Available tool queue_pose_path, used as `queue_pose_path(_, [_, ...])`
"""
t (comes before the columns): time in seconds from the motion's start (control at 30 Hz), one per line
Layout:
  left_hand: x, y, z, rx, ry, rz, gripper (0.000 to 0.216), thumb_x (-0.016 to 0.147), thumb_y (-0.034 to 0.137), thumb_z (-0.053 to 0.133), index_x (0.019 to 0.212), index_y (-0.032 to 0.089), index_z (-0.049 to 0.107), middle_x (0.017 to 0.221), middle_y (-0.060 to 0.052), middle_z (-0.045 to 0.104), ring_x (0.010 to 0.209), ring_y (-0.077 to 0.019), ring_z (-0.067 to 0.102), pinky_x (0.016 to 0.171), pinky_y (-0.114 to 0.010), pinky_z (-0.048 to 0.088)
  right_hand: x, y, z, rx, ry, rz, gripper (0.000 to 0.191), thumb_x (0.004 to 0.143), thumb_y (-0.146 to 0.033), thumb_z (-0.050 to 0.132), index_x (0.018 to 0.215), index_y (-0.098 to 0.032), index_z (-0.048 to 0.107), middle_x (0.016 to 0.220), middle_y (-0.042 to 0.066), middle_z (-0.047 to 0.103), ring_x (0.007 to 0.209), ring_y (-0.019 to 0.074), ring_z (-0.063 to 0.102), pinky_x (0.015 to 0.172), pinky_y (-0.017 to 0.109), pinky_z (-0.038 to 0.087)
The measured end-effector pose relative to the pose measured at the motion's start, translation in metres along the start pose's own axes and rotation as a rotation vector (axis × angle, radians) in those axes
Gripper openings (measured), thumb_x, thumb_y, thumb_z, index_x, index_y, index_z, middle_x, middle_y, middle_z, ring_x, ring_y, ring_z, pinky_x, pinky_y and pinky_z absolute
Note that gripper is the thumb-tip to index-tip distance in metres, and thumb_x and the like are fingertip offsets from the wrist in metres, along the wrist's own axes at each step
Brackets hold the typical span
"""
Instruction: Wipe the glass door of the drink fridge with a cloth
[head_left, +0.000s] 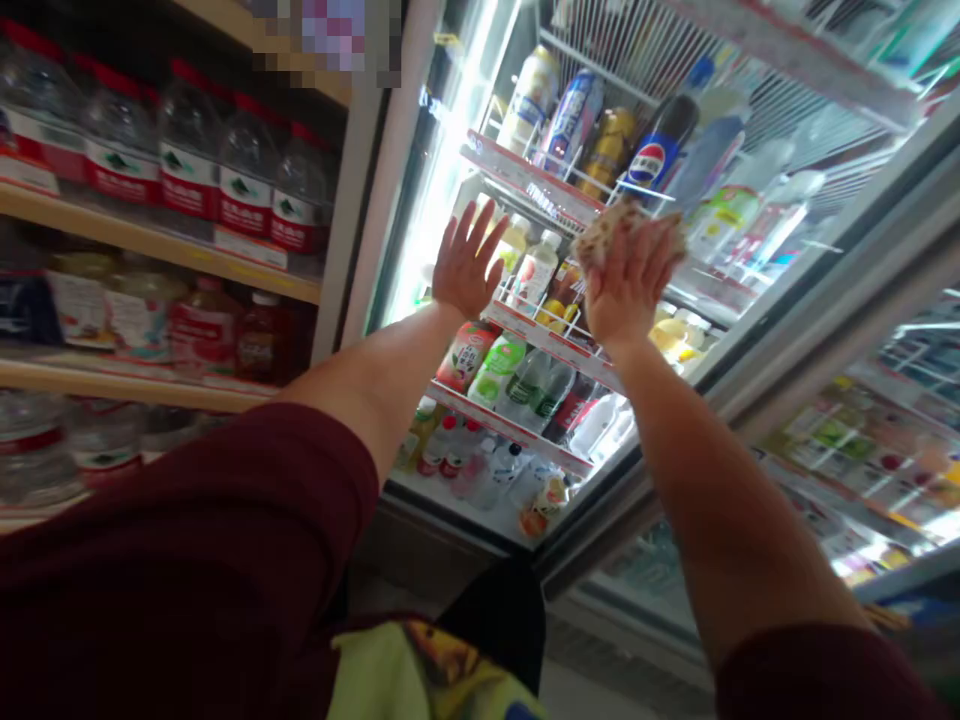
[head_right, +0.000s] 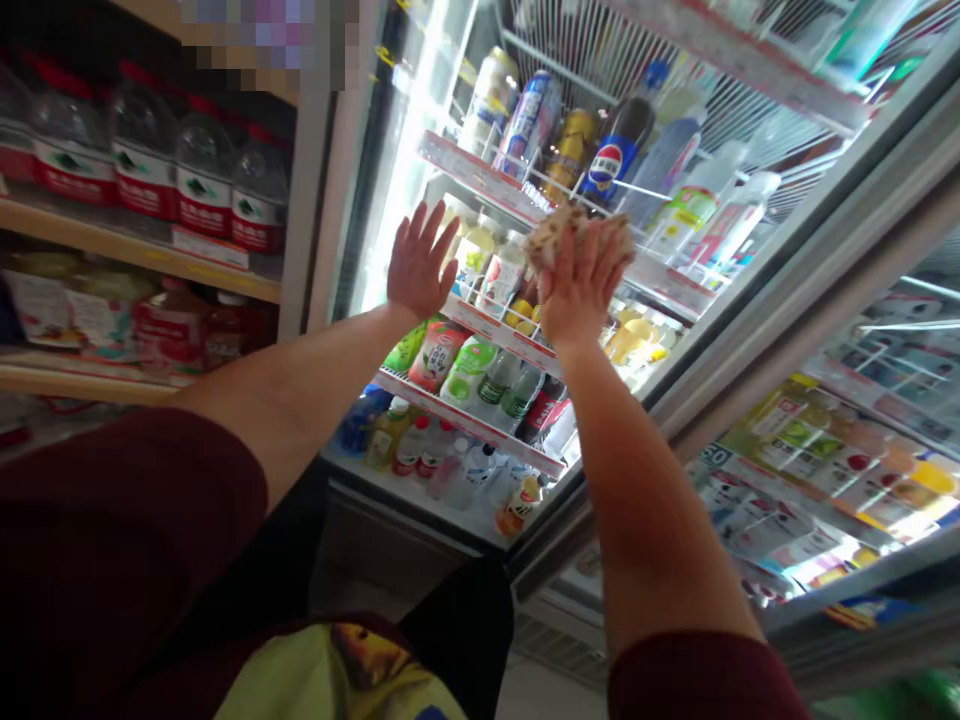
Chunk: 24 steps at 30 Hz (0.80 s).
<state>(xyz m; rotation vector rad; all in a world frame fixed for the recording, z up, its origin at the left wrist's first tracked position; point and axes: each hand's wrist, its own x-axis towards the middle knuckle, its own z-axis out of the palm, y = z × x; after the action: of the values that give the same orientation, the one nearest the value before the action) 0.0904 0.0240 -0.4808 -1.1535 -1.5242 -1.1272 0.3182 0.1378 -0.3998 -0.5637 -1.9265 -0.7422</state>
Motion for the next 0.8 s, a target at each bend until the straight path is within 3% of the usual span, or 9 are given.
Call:
queue_pose_path(0.07, [0.0, -0.001, 0.0, -0.008, 0.006, 0.003, 0.065, 0.107, 0.041, 0.033, 0.17, 0.024, 0.035, 0.179, -0.004, 0.024, 0.169, -0.0221, 0.006, 0.139, -0.051, 0.006, -0.034, -0.029, 0.012, 0.022, -0.048, -0.13, 0.065, 0.107, -0.043, 0.038, 0.167, -0.016, 0.04, 0.176, 0.018, 0.03, 0.167, 0.0409, 0.014, 0.131, 0.072, 0.018])
queue_pose_path(0.17, [0.0, -0.001, 0.0, 0.005, -0.004, 0.003, 0.066, 0.106, 0.04, 0.035, 0.169, 0.021, 0.037, 0.179, -0.006, 0.024, 0.169, -0.0236, 0.006, 0.139, -0.054, 0.008, -0.064, -0.048, 0.024, 0.046, -0.13, -0.297, 0.059, 0.109, -0.043, 0.038, 0.164, -0.022, 0.047, 0.175, 0.012, 0.035, 0.165, 0.0402, 0.023, 0.131, 0.068, 0.025])
queue_pose_path(0.23, [0.0, -0.001, 0.0, 0.021, -0.012, 0.001, 0.066, 0.105, 0.039, 0.035, 0.169, 0.02, 0.037, 0.179, -0.007, 0.023, 0.169, -0.0237, 0.006, 0.139, -0.052, 0.008, -0.062, -0.046, 0.024, 0.053, -0.167, -0.391, 0.058, 0.109, -0.044, 0.039, 0.164, -0.025, 0.048, 0.175, 0.009, 0.035, 0.164, 0.0385, 0.025, 0.132, 0.066, 0.026])
queue_pose_path(0.33, [0.0, 0.0, -0.001, 0.03, -0.013, -0.001, 0.067, 0.105, 0.038, 0.035, 0.169, 0.019, 0.037, 0.179, -0.007, 0.023, 0.169, -0.0233, 0.006, 0.139, -0.051, 0.007, -0.034, -0.033, 0.014, 0.065, -0.189, -0.496, 0.059, 0.11, -0.045, 0.039, 0.165, -0.027, 0.044, 0.176, 0.006, 0.034, 0.166, 0.0338, 0.023, 0.134, 0.064, 0.023])
queue_pose_path(0.4, [0.0, 0.0, -0.001, 0.04, -0.017, -0.006, 0.066, 0.105, 0.037, 0.034, 0.169, 0.02, 0.037, 0.179, -0.006, 0.023, 0.169, -0.0224, 0.004, 0.14, -0.05, 0.006, -0.006, -0.022, 0.001, 0.064, -0.171, -0.449, 0.06, 0.11, -0.043, 0.038, 0.167, -0.025, 0.04, 0.177, 0.007, 0.032, 0.166, 0.0324, 0.02, 0.134, 0.065, 0.019])
queue_pose_path(0.6, [-0.001, -0.001, 0.0, 0.024, -0.014, -0.006, 0.065, 0.107, 0.043, 0.033, 0.17, 0.027, 0.033, 0.18, 0.0, 0.022, 0.169, -0.0185, 0.003, 0.14, -0.049, 0.007, 0.068, -0.003, -0.043, 0.027, -0.063, -0.018, 0.067, 0.112, -0.039, 0.031, 0.172, -0.013, 0.021, 0.18, 0.016, 0.015, 0.168, 0.0345, 0.008, 0.131, 0.069, 0.009])
queue_pose_path(0.73, [-0.001, -0.004, 0.004, 0.011, -0.027, -0.014, 0.066, 0.11, 0.051, 0.024, 0.172, 0.028, 0.029, 0.181, 0.007, 0.014, 0.169, -0.0173, -0.003, 0.141, -0.045, 0.0, 0.082, -0.03, -0.05, -0.028, -0.085, 0.21, 0.072, 0.114, -0.043, 0.034, 0.172, -0.008, 0.013, 0.18, 0.021, 0.009, 0.167, 0.0385, 0.008, 0.131, 0.065, 0.007])
queue_pose_path(0.8, [0.0, -0.007, 0.009, 0.013, -0.031, -0.023, 0.071, 0.11, 0.06, 0.015, 0.172, 0.028, 0.027, 0.181, 0.012, 0.009, 0.169, -0.0175, -0.007, 0.141, -0.042, -0.006, 0.072, -0.053, -0.04, -0.022, -0.1, 0.112, 0.072, 0.114, -0.044, 0.036, 0.173, -0.009, 0.016, 0.179, 0.021, 0.013, 0.166, 0.0428, 0.008, 0.132, 0.064, 0.007])
